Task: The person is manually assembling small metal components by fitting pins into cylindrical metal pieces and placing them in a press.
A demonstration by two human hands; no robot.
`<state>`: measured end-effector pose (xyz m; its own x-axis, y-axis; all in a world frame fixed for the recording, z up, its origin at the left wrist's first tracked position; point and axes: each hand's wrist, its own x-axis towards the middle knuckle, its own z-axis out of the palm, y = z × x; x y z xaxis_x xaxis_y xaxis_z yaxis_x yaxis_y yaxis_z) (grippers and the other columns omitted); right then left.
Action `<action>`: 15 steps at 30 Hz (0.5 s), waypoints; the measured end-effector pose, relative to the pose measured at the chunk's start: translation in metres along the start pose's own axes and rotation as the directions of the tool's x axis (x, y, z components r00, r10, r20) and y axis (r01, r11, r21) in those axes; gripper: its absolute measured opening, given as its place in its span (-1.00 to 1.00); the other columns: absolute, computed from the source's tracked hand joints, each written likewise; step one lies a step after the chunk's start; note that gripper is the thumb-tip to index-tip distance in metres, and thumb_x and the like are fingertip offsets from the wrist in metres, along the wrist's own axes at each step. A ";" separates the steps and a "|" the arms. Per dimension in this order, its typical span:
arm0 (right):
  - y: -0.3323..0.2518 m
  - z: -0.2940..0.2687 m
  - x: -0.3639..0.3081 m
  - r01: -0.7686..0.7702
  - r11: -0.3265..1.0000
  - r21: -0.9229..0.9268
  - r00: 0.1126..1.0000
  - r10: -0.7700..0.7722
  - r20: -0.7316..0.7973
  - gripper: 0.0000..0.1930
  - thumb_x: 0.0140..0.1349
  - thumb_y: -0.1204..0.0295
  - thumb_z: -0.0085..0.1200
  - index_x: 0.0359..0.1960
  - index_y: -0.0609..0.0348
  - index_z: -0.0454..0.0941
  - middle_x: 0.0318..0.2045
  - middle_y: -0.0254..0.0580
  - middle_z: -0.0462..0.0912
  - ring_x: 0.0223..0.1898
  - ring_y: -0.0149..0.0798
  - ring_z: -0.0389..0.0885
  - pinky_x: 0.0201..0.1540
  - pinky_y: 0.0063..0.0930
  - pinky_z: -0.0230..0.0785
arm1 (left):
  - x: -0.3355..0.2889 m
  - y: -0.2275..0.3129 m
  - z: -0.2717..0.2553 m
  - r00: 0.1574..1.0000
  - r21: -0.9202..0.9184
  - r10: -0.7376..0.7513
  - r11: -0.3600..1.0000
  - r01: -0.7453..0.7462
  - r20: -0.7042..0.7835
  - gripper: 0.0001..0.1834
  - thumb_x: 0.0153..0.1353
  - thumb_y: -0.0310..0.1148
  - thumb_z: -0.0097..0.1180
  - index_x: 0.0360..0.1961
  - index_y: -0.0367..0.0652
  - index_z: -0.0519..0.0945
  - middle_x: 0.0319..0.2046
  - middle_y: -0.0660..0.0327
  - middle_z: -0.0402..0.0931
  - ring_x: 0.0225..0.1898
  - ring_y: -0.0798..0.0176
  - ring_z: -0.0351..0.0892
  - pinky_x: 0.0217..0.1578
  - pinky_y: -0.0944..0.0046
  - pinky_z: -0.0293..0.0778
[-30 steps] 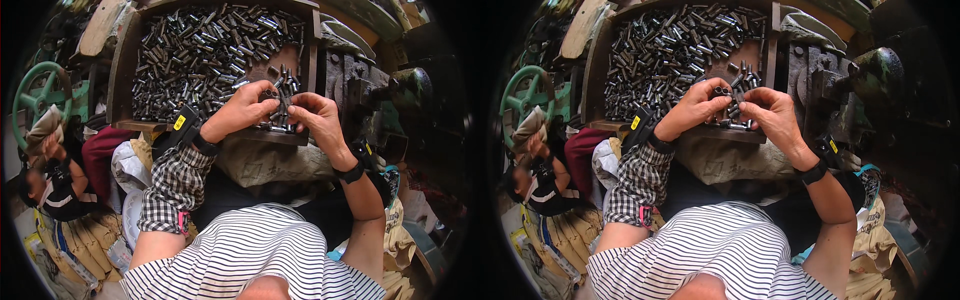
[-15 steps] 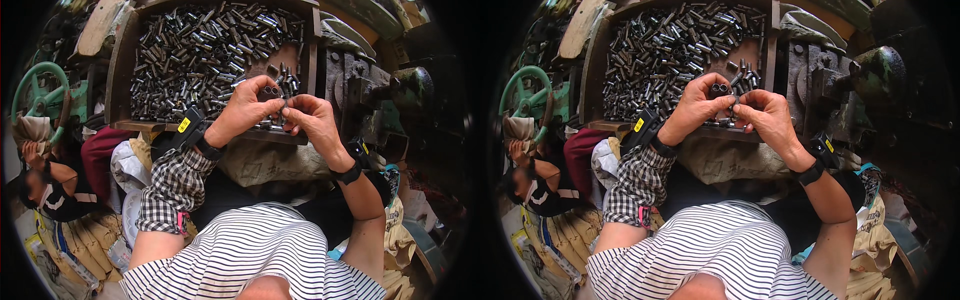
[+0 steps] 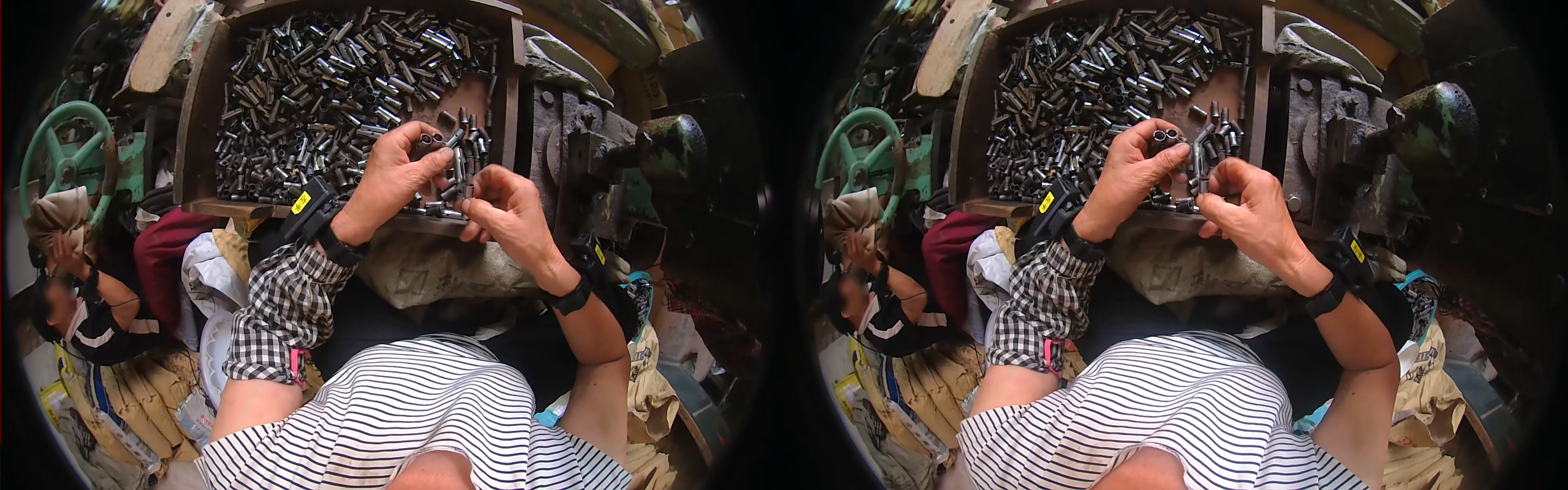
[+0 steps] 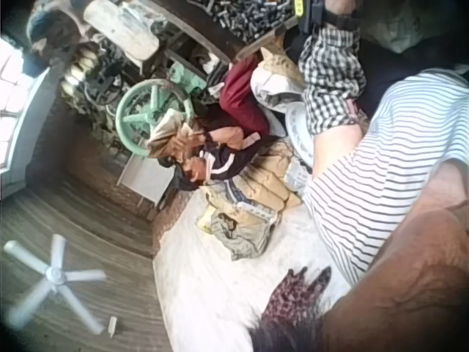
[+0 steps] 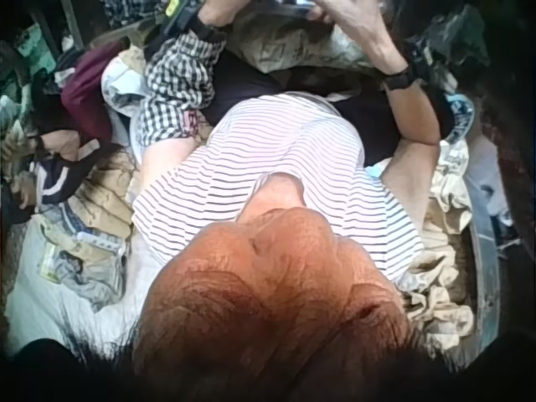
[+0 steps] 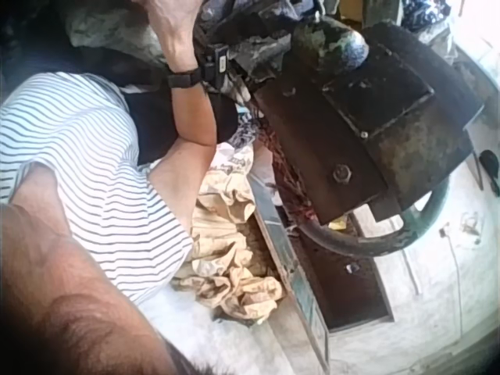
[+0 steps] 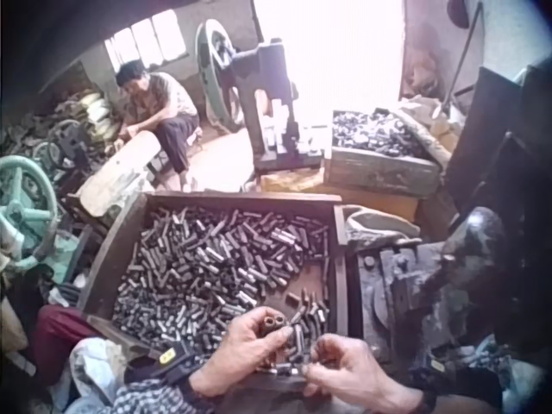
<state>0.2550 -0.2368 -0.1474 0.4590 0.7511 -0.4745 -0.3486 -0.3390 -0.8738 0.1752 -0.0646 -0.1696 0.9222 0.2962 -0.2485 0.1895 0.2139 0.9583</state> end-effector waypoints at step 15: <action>0.007 -0.030 0.017 0.285 0.949 0.137 0.950 -0.261 -0.171 -0.90 0.18 0.53 0.12 -0.29 0.26 0.51 -0.45 -0.33 0.58 -0.43 -0.51 0.60 -0.49 -0.70 0.42 | -0.003 -0.003 0.000 0.994 -0.199 -0.096 0.974 0.105 0.054 -0.78 0.22 -0.41 0.13 -0.14 -0.26 0.51 -0.43 0.25 0.55 -0.53 0.46 0.54 -0.56 0.50 0.53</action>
<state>0.2844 -0.2433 -0.1650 0.6669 0.7051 -0.2411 -0.3118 -0.0299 -0.9497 0.1715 -0.0659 -0.1722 0.9166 0.2233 -0.3316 0.2147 0.4249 0.8794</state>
